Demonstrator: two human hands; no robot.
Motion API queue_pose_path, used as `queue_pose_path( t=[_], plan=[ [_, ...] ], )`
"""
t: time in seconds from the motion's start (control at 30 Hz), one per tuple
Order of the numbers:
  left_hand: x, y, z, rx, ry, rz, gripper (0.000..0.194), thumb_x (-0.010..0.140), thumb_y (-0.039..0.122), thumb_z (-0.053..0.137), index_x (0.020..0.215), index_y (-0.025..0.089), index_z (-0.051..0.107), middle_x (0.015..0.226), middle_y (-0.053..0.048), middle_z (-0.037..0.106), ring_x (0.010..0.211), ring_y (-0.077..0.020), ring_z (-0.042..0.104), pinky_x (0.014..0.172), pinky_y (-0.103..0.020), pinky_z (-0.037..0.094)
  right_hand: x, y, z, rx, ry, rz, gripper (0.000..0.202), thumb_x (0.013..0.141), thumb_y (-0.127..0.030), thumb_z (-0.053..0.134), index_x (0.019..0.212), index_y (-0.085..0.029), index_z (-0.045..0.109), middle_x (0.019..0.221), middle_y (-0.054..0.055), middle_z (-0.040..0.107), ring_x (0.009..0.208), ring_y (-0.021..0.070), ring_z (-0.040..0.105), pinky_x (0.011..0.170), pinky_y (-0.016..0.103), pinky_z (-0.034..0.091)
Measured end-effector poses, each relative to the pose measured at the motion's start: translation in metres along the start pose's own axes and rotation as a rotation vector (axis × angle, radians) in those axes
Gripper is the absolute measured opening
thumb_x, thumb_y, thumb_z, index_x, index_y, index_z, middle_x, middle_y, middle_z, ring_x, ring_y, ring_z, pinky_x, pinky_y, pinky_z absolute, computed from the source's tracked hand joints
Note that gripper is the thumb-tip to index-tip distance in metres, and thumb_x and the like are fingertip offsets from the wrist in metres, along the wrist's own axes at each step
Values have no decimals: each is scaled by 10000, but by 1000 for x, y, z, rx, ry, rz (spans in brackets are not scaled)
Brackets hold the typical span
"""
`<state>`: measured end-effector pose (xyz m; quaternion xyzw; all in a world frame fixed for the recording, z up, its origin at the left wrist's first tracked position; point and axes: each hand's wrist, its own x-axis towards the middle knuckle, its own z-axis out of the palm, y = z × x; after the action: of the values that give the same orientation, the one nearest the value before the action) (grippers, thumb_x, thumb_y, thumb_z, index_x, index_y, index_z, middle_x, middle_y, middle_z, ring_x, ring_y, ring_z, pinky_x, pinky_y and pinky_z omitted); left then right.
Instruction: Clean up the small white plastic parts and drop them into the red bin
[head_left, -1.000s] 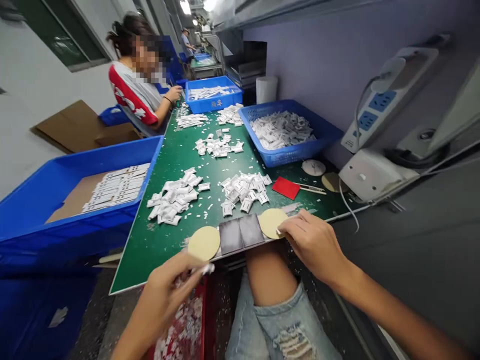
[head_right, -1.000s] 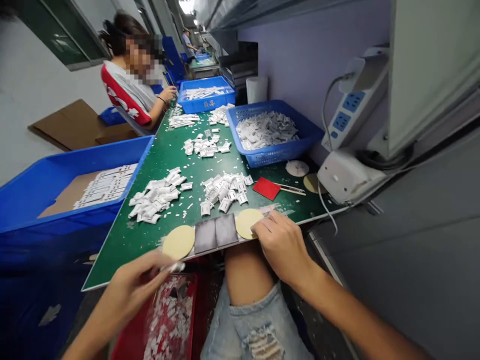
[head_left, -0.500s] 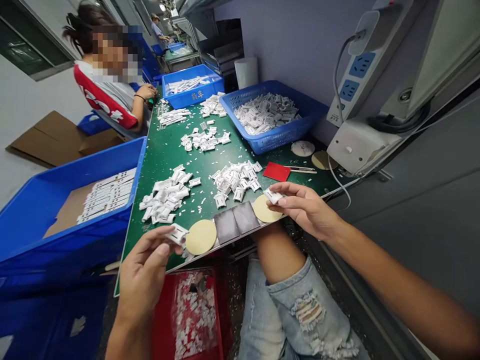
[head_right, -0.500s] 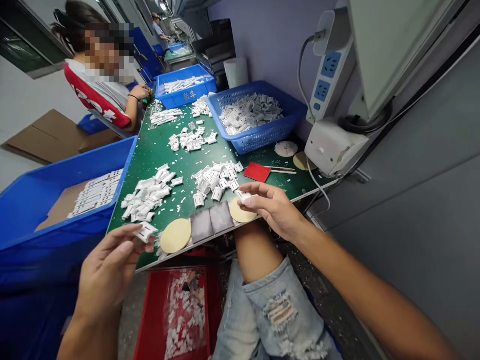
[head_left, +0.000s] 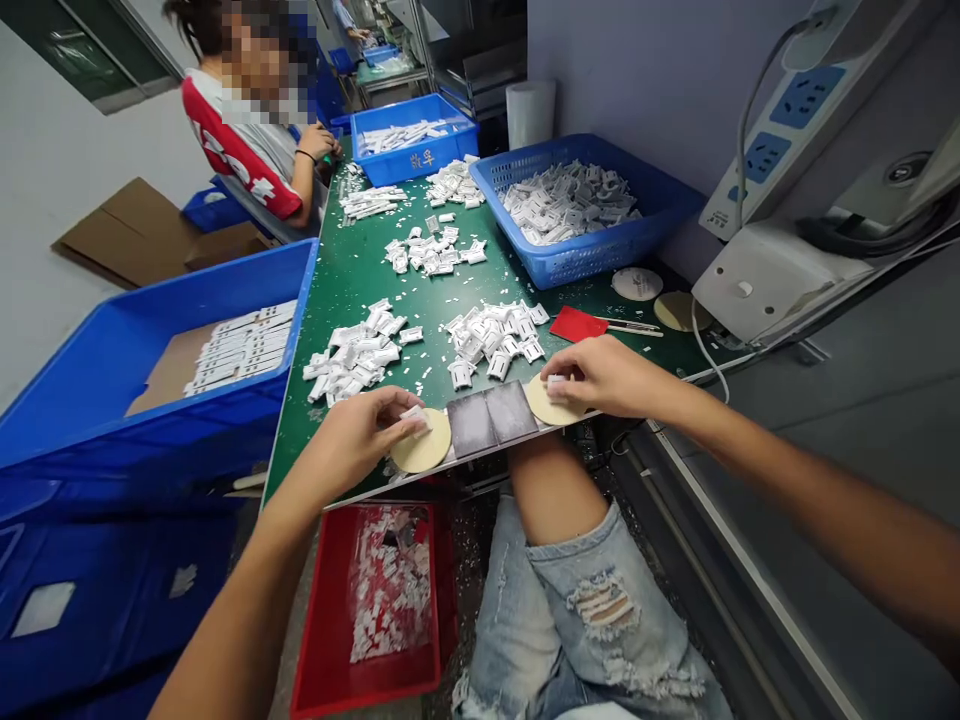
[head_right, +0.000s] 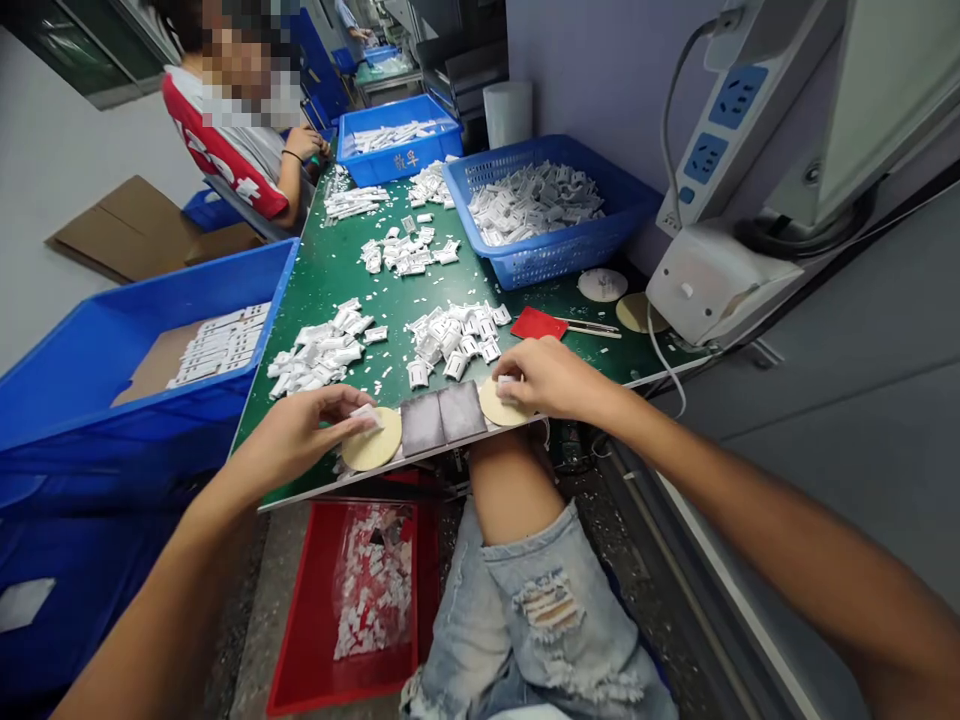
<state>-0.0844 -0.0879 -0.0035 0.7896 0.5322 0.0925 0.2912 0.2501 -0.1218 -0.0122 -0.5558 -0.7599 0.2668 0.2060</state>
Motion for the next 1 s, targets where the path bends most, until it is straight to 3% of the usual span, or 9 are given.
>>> queue_pose_path(
  t=[0.07,0.2,0.27,0.37,0.57,0.7,0.73,0.83,1.0],
  plan=[
    [4,3,-4,12,64,-10,331,786,513,645,914,213,701,777,-24,699,670,-170,599,585,-268,414,6,6,0,-55,70,5,246,837,-267,570,958,-135,738,903,92,729,786,172,616,666,252,380],
    [2,7,-7,-123,14,0,315,750,483,670,861,192,717,729,-24,682,646,-158,583,570,-253,410,9,15,2,40,12,-37,245,803,-371,616,881,-180,749,721,13,700,636,143,594,584,241,371],
    [1,5,-5,-119,67,-7,298,741,457,680,862,186,715,706,-22,666,635,-154,566,558,-247,387,11,18,3,52,119,7,249,790,-384,623,872,-185,749,708,21,694,624,154,592,566,251,372],
    [2,1,-1,-136,50,3,292,741,446,677,859,182,714,694,-20,654,629,-151,553,554,-241,366,14,22,6,103,56,-11,254,779,-403,633,874,-198,749,702,16,690,622,161,599,551,256,382],
    [-1,-2,0,-144,70,0,279,710,449,712,842,203,728,702,-26,672,635,-166,576,554,-244,366,16,26,5,62,120,-24,208,779,-389,642,838,-217,743,680,11,676,605,168,594,541,275,393],
    [4,5,-4,-54,312,-47,271,737,444,700,863,205,721,725,-29,671,617,-156,551,550,-248,339,14,11,10,34,311,-63,186,823,-351,620,843,-206,735,732,54,685,643,179,581,582,304,396],
    [8,9,-2,-87,280,-20,291,742,455,701,885,202,717,722,-25,666,618,-151,546,550,-246,340,15,3,14,47,293,-75,205,830,-373,625,889,-211,735,747,47,686,660,174,582,602,300,401],
    [22,25,14,-183,38,105,306,708,467,745,866,207,720,726,-13,671,639,-150,562,575,-247,363,20,-17,31,132,0,-187,240,822,-405,655,942,-212,732,749,8,681,665,143,578,623,263,400],
    [32,39,35,-52,105,136,225,713,418,762,853,246,726,792,-18,709,717,-187,617,631,-271,382,35,-27,49,-34,138,-175,160,840,-285,625,931,-192,718,847,42,706,775,164,611,696,264,401]
  ],
)
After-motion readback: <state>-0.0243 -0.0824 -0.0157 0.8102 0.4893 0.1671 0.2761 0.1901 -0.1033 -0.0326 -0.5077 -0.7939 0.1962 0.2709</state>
